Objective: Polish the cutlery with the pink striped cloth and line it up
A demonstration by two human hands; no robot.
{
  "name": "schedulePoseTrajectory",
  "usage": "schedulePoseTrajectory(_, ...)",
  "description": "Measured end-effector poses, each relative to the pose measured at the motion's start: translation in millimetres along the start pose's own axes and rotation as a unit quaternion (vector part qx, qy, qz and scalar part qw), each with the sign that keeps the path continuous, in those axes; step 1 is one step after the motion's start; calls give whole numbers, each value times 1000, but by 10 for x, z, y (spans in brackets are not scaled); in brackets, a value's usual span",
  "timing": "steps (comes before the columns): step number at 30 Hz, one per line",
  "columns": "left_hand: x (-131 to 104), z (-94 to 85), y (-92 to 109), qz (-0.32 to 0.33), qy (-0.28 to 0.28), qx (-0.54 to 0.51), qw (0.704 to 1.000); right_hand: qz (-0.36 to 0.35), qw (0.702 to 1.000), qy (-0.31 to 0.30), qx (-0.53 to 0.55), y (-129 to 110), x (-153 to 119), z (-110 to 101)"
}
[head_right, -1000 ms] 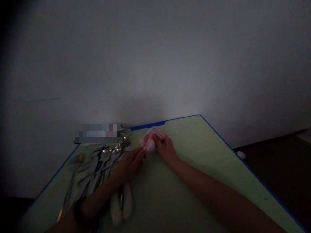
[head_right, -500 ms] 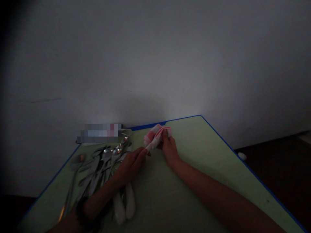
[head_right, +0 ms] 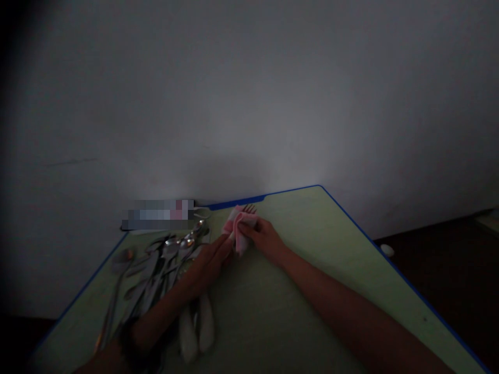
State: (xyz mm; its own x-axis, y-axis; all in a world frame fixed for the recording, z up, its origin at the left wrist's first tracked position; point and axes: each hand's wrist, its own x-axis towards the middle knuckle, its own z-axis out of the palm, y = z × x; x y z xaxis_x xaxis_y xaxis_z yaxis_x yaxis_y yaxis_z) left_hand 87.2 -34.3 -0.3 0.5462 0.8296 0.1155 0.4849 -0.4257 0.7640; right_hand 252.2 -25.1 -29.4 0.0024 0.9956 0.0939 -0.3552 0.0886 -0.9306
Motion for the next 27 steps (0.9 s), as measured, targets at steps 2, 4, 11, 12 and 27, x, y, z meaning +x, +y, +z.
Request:
schedulePoseTrajectory(2, -21, -10, 8, 26, -27, 7, 999, 10, 998, 37, 56, 22, 35, -9)
schedulePoseTrajectory(4, -29, -18, 15, 34, -44, 20, 998, 14, 989, 86, 122, 29, 72, -10)
schedulePoseTrajectory(11, 17, -10, 3, 17, -54, 58, 997, 28, 984, 81, 156, 17, 94, -33)
schedulePoseTrajectory(12, 24, -6, -5, 15, -54, 58, 997, 29, 990, 54, 124, 23, 82, -40)
schedulePoseTrajectory(27, 53, 70, -127, 25, -55, 193, 979, 16, 999, 9, -35, -30, 11, 34)
